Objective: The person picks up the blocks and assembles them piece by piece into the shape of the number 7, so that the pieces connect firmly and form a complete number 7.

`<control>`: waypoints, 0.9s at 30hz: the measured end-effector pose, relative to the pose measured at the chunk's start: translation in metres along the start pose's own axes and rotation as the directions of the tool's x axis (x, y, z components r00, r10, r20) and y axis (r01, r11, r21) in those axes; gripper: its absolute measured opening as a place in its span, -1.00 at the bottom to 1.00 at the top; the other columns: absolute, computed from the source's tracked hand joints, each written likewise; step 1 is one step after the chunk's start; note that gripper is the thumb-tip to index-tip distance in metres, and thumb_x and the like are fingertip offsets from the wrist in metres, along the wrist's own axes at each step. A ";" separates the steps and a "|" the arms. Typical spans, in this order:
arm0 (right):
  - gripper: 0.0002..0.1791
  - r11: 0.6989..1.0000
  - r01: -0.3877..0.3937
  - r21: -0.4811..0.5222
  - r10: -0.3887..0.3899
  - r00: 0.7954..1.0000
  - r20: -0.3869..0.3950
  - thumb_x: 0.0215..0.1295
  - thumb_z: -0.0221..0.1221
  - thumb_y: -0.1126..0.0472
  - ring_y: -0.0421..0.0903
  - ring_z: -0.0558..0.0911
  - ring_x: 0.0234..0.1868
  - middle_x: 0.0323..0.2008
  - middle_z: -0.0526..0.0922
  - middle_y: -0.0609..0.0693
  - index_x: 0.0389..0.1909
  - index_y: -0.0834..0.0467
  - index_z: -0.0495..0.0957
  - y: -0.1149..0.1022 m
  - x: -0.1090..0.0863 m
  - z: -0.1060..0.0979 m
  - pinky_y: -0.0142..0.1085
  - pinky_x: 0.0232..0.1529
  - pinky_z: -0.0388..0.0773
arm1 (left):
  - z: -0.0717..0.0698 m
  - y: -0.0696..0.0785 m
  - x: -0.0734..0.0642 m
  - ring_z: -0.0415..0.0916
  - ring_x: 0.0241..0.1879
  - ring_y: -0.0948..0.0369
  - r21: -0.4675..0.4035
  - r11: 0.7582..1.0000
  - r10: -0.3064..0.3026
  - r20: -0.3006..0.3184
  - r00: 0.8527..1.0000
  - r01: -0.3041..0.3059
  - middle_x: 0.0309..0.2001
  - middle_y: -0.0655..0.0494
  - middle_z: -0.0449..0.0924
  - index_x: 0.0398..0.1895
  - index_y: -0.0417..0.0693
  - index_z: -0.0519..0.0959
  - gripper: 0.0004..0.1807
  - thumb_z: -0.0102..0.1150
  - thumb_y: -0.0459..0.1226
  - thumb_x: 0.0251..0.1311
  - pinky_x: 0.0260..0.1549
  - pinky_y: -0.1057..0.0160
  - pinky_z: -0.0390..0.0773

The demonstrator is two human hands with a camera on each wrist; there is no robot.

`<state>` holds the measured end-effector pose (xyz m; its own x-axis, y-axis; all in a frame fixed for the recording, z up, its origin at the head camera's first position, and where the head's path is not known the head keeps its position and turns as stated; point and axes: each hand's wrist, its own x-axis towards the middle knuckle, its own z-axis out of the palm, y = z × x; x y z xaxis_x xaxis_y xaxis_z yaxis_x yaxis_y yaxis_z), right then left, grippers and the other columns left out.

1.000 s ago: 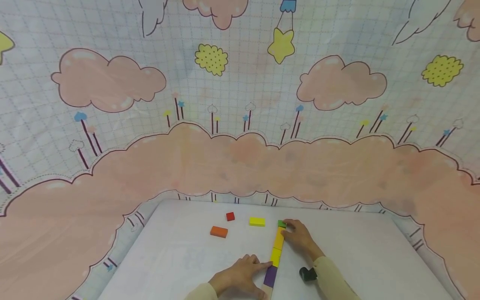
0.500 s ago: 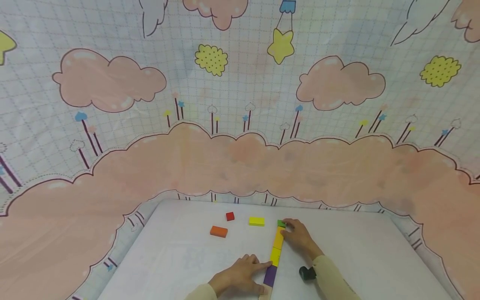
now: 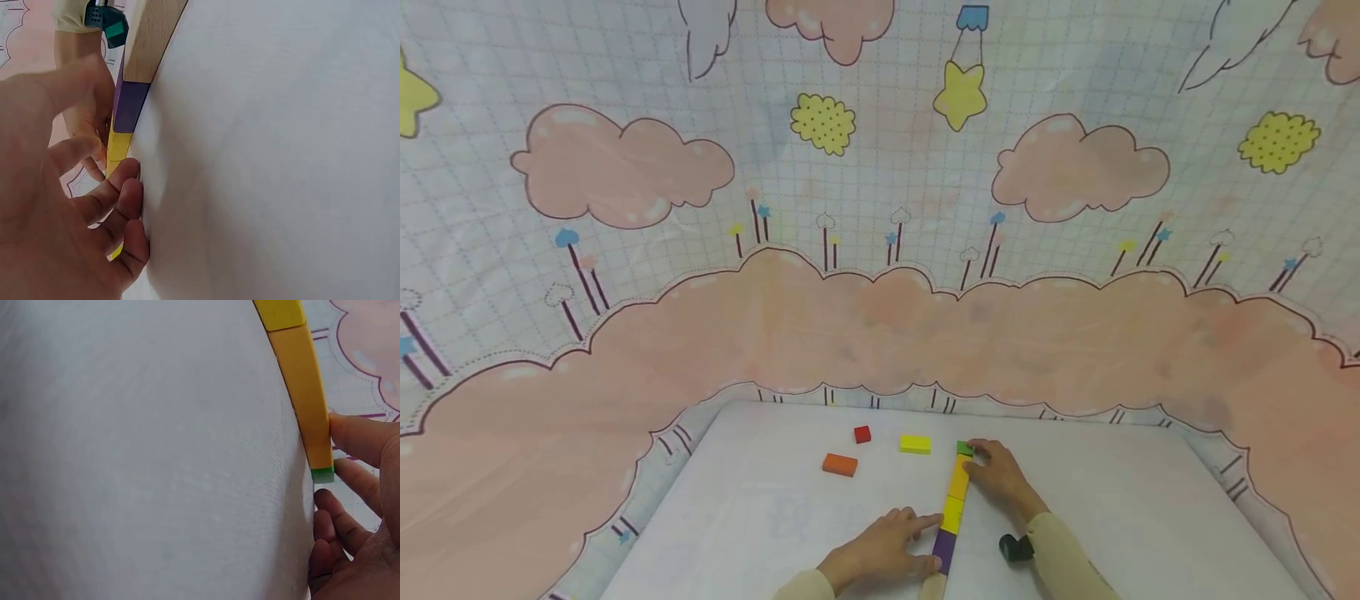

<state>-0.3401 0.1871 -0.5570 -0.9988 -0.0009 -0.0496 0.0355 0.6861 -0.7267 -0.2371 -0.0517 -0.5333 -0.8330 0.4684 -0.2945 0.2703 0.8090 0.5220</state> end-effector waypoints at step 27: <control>-0.52 1.000 -0.011 0.017 0.011 1.000 -0.005 0.27 0.28 0.10 0.19 0.40 0.33 0.27 0.48 0.18 0.21 0.09 0.52 0.002 0.002 0.001 0.18 0.38 0.23 | -0.026 -0.026 0.021 0.52 0.07 0.07 -0.286 0.935 0.069 -0.431 0.900 -0.209 0.09 0.03 0.58 0.09 -0.04 0.54 -0.67 0.18 -0.14 0.33 0.06 0.00 0.58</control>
<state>-0.3418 0.1878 -0.5596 -0.9985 0.0107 -0.0541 0.0471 0.6740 -0.7373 -0.2743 -0.0722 -0.5328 -0.9388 0.3244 0.1160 0.2888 0.5575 0.7783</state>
